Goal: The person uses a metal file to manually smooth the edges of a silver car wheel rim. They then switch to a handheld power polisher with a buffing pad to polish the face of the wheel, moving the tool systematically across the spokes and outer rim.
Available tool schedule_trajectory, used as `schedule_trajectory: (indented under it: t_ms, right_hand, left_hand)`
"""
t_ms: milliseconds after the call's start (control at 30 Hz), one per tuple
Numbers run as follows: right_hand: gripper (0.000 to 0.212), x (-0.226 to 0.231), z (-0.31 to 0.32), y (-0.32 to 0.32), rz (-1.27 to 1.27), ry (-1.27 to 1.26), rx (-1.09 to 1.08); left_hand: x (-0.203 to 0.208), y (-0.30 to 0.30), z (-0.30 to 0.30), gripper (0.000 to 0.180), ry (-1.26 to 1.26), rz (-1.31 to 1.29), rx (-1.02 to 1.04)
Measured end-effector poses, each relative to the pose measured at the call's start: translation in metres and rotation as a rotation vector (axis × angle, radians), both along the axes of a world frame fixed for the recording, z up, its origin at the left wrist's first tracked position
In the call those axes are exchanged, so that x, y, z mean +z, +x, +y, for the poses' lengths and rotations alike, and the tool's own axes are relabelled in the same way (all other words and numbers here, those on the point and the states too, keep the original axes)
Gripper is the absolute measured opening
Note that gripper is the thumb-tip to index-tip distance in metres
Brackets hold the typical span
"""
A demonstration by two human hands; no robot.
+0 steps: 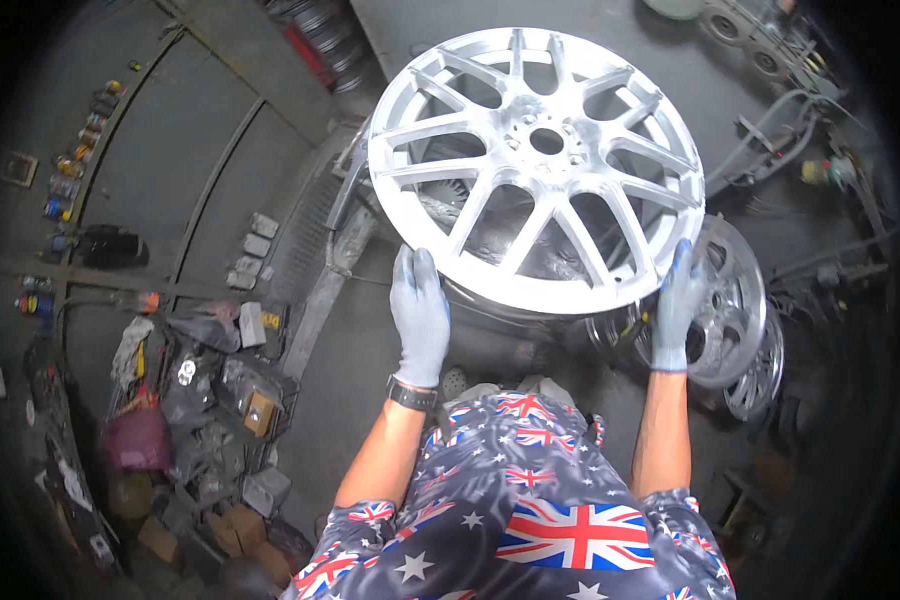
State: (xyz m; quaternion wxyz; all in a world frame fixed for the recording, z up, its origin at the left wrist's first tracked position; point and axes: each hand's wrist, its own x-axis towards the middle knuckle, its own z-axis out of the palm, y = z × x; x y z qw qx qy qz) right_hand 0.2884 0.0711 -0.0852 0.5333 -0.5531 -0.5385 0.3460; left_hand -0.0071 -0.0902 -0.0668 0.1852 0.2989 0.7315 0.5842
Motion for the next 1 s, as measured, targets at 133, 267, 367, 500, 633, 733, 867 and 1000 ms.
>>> schedule_trajectory:
  t_ms: [133,267,367,500,633,733,867,1000]
  right_hand:
    - [0.041,0.012,-0.003,0.003,-0.018,-0.163,0.022]
    - [0.038,0.008,0.003,0.015,-0.08,-0.102,0.106]
    - [0.036,0.0,0.013,0.026,-0.021,-0.147,0.187]
    - [0.041,0.004,0.018,0.034,-0.024,-0.185,0.265]
    - [0.044,0.006,0.021,0.033,0.041,-0.212,0.295]
    - [0.045,0.002,0.021,0.033,0.084,-0.213,0.297]
    - [0.046,-0.005,0.02,0.034,0.124,-0.208,0.284]
    - [0.044,-0.002,0.02,0.029,0.119,-0.178,0.281]
  left_hand:
    - [0.008,0.049,-0.006,0.038,-0.013,-0.088,0.095]
    - [0.01,0.089,0.001,0.041,-0.051,0.044,0.208]
    - [0.013,0.093,0.009,0.038,-0.087,-0.011,0.291]
    - [0.017,0.078,0.021,0.033,-0.171,0.181,0.379]
    - [0.013,0.051,0.015,0.036,-0.23,0.237,0.343]
    - [-0.005,0.017,0.006,0.038,-0.167,0.282,0.3]
    - [0.023,-0.009,0.01,0.041,-0.167,-0.071,0.224]
    - [0.02,-0.035,0.003,0.045,-0.246,-0.237,0.251]
